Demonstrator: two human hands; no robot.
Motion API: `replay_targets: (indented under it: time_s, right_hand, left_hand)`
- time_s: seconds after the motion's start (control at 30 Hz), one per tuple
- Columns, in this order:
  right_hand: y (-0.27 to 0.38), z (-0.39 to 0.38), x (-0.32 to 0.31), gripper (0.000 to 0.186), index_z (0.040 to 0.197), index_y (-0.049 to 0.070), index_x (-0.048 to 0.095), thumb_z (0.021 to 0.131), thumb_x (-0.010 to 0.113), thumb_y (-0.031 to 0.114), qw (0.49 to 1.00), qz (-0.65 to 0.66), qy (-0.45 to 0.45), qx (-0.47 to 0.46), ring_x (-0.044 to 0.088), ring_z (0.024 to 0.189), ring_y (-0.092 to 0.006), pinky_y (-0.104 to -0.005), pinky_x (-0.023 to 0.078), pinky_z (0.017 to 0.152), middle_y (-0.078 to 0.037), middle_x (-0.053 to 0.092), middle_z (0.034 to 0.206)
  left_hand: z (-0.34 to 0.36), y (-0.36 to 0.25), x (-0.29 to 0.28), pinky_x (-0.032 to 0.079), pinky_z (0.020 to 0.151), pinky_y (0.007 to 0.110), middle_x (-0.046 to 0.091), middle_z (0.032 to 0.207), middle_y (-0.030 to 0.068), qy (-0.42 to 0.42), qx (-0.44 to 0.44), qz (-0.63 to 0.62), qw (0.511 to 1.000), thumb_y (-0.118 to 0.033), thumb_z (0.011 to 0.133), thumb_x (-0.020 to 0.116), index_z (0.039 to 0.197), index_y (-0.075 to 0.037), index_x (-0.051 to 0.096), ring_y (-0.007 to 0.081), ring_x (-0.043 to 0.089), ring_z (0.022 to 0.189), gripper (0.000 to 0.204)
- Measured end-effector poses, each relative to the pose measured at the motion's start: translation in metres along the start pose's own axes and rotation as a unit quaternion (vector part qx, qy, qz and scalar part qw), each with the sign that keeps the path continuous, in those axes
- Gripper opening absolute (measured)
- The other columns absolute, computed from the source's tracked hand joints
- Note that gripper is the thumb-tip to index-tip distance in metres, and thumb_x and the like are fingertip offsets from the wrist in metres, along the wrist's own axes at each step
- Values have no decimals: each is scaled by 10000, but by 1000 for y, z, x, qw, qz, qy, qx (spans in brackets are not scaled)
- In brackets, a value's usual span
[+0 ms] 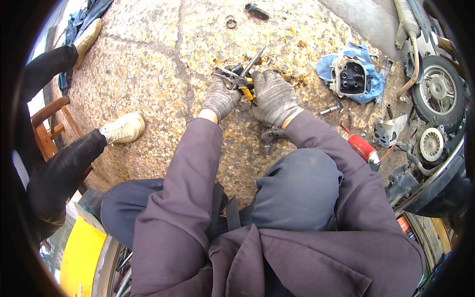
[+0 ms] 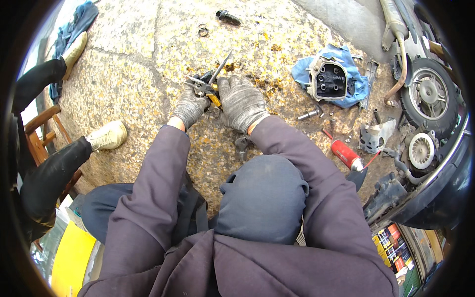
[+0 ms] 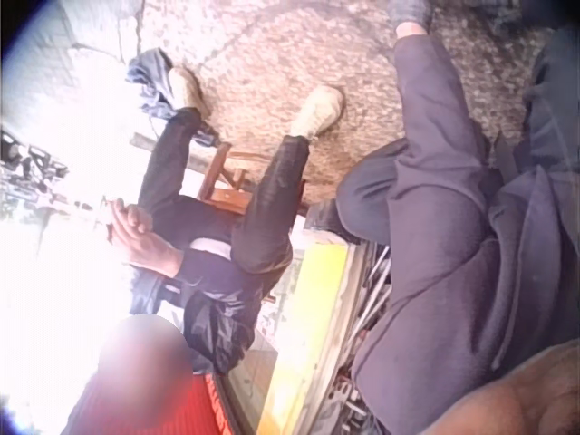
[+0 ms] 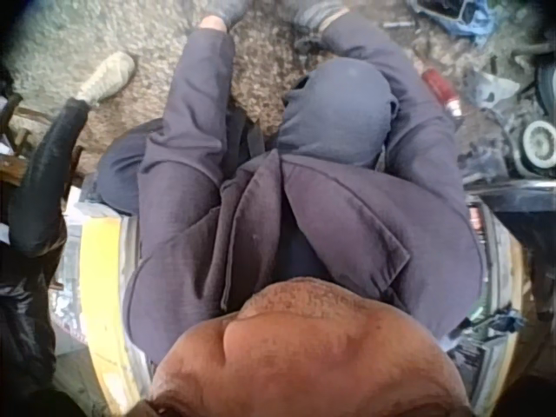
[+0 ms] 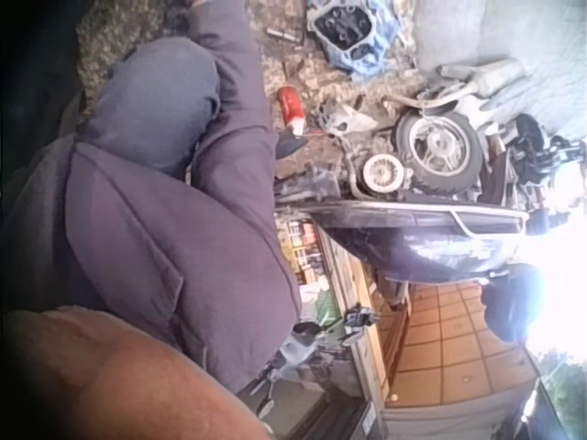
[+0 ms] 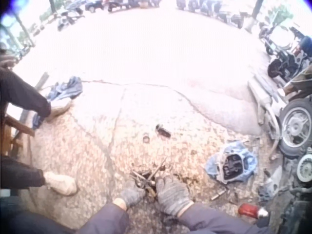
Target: The person sits on the ground and uses pliers and a hammer to adjust a small metal scooter component. They repeatedly spray the part with a red aerosol can, then use pliers and a hammer to tap and reposition small pieces. The person continues this cycle of spraying and mechanical adjustment throughout the clip.
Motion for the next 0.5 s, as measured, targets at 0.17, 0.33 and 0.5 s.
replay_targets:
  time_s: [0.17,0.33,0.5]
  right_hand:
    - [1,2,3,630,1265,5,510,744,764,252,998,-4,55,9,602,1103,-369,-464,522,911,-224,573,1153]
    - [7,1,-2,641,1276,15,511,740,775,247,998,-14,64,-1,619,1078,-363,-460,532,894,-221,576,1139]
    - [8,1,-2,691,1303,25,506,725,798,268,999,-5,49,-8,621,1078,-357,-460,535,890,-199,583,1133]
  left_hand:
    - [-3,-8,-2,514,751,273,649,1026,65,-12,8,120,993,-88,1000,517,1209,-31,605,148,563,829,234]
    - [-34,-37,-3,517,826,342,706,1107,132,-11,-54,369,928,-88,872,662,1300,-49,591,216,652,941,436]
    - [-48,-64,-1,534,892,423,719,1088,169,-66,-20,428,901,-203,800,716,1157,-111,693,337,687,1006,370]
Point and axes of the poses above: each hand's wrist, its own z-axis towards the middle knuckle, its own x-axis out of the palm, y = z × x, the point moved 10 cm from there along z, towards the middle knuckle
